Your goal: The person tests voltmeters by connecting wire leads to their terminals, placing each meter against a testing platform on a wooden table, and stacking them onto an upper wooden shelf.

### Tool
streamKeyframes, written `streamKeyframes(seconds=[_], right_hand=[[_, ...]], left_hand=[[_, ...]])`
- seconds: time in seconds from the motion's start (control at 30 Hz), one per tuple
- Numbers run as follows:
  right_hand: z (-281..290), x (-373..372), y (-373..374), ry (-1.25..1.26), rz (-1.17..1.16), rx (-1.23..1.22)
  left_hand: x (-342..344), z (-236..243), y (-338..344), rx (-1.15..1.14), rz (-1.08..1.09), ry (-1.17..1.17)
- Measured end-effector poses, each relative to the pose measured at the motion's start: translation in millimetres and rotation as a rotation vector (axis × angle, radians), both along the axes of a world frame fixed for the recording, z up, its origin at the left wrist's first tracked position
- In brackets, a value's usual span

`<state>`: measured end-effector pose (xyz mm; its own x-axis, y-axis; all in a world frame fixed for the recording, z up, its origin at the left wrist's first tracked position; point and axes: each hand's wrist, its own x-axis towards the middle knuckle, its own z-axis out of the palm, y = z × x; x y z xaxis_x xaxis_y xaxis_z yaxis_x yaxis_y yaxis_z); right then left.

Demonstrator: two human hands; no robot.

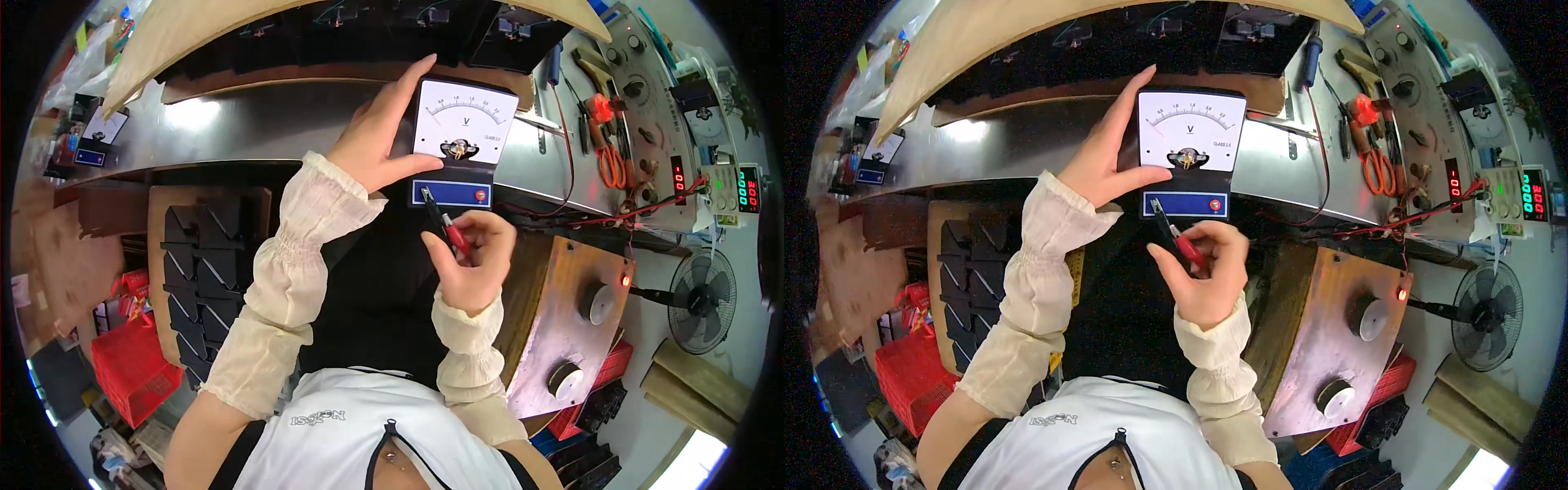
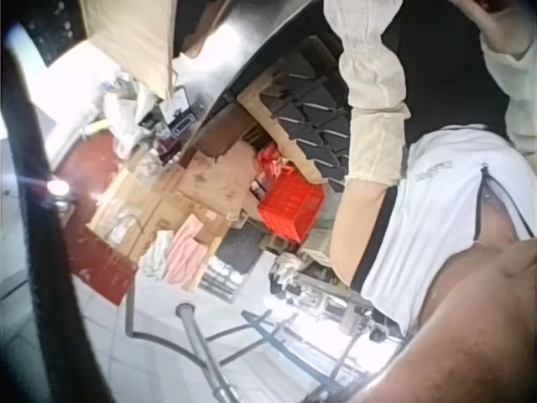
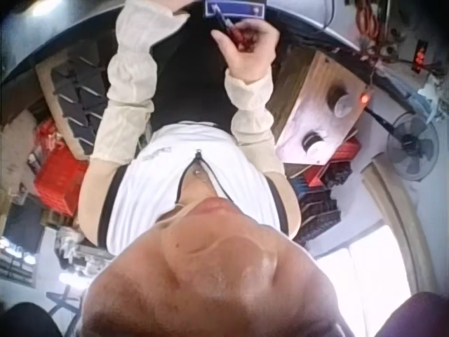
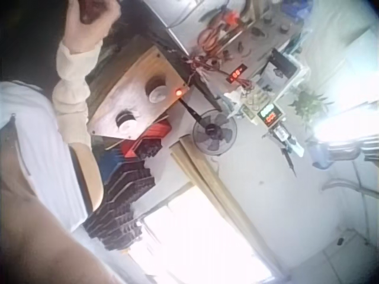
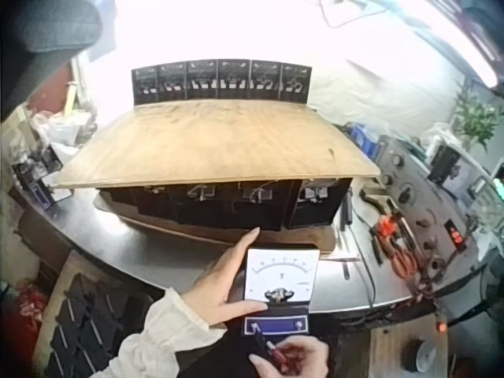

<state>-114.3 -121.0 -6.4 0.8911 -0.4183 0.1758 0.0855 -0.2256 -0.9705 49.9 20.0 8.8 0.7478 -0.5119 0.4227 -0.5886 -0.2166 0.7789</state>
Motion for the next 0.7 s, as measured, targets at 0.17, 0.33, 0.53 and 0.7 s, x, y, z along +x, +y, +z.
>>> streamKeyframes(seconds=[0.17,0.33,0.53,0.7], right_hand=[[8,-4,-18,-0.051,-0.132,0.131],[13,9,-42,-0.119,-0.167,-0.216],[12,19,-47,-0.007,-0.115,-0.223],[15,16,-43,0.036,-0.142,-0.167]], left_hand=[[0,0,1,-0.019,-0.010,0.009],[0,-5,0,-0.055,-0.013,0.087],[-1,-1,-4,-0.035,-0.011,0.201],[-1,1,-6,-0.042,-0.017,0.183]])
